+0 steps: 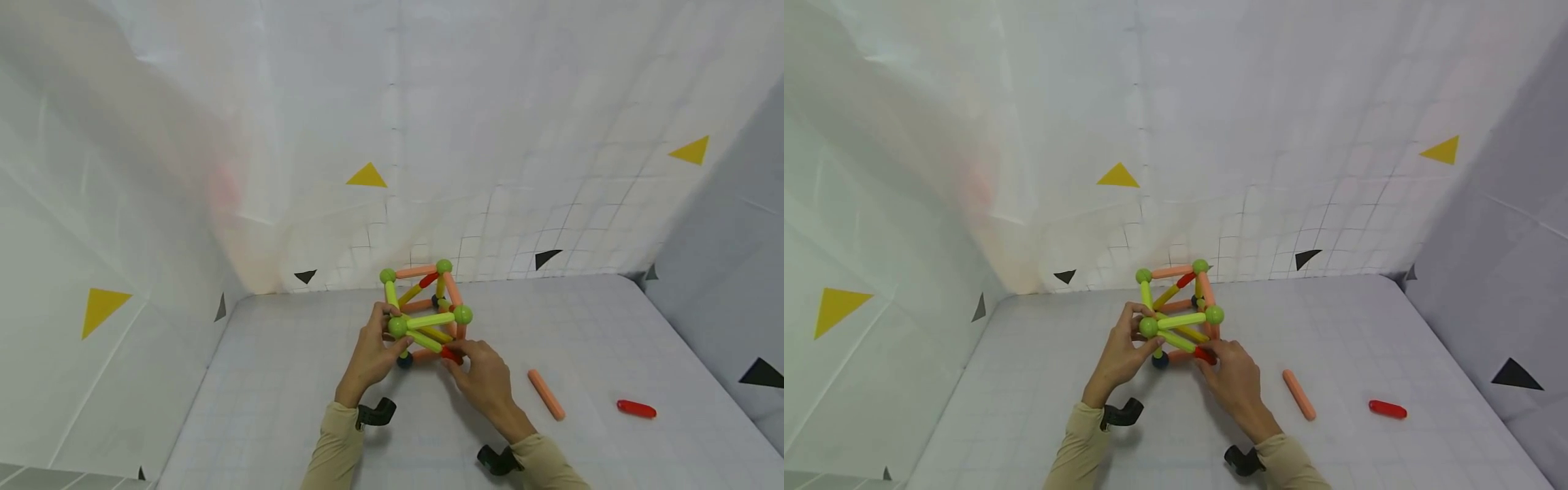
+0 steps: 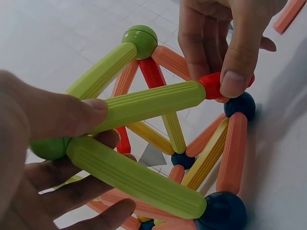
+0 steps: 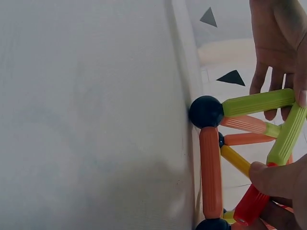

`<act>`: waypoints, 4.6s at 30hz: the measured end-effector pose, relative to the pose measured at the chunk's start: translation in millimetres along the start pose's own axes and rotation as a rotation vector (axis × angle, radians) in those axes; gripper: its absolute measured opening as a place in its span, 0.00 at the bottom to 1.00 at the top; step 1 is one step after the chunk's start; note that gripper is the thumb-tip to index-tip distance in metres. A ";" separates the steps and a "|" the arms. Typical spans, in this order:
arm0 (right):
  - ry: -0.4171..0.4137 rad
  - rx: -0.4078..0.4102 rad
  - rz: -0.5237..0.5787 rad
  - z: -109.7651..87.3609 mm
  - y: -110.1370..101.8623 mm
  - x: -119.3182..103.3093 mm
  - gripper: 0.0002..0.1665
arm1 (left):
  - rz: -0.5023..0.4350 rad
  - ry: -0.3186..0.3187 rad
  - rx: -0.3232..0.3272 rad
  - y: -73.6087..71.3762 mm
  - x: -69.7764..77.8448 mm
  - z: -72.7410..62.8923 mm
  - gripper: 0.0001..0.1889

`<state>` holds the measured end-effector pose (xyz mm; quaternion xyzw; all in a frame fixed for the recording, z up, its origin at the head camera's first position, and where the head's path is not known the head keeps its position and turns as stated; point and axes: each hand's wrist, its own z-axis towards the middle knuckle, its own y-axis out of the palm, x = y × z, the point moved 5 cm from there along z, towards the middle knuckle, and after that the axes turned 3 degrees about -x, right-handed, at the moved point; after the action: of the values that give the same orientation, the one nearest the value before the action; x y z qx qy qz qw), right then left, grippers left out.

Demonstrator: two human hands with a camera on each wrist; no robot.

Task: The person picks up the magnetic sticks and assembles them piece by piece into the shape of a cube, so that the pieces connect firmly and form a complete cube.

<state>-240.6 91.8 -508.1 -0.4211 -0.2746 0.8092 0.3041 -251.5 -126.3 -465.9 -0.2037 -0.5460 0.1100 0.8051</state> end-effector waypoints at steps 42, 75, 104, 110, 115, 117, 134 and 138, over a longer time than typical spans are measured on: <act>-0.142 0.146 -0.134 11.8 13.2 2.0 0.26 | 0.046 0.011 0.003 11.5 7.2 1.3 0.23; -0.132 0.067 -0.014 14.3 17.4 9.9 0.25 | 0.090 0.018 0.024 13.6 9.7 0.6 0.22; -0.128 0.025 0.042 19.0 26.6 4.6 0.28 | 0.022 0.009 0.056 5.2 6.4 -0.6 0.23; -0.295 0.110 0.169 22.1 0.7 0.4 0.27 | 0.019 0.017 0.057 8.7 6.2 0.1 0.23; -0.352 0.298 0.370 31.5 -35.0 17.0 0.10 | 0.031 0.013 0.048 9.0 8.6 2.0 0.23; -0.273 0.313 0.419 35.0 -39.6 33.7 0.08 | 0.041 0.011 0.049 8.2 9.3 3.0 0.23; 0.027 -0.266 0.347 26.3 27.4 73.9 0.15 | 0.088 -0.016 0.043 8.2 3.0 -0.9 0.23; 0.029 -0.274 0.314 25.9 28.6 74.2 0.15 | 0.099 -0.001 0.043 8.2 2.6 -1.5 0.24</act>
<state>-304.2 121.6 -553.5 -0.5080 -0.3086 0.7955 0.1178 -248.8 -118.3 -467.9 -0.2129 -0.5334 0.1617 0.8025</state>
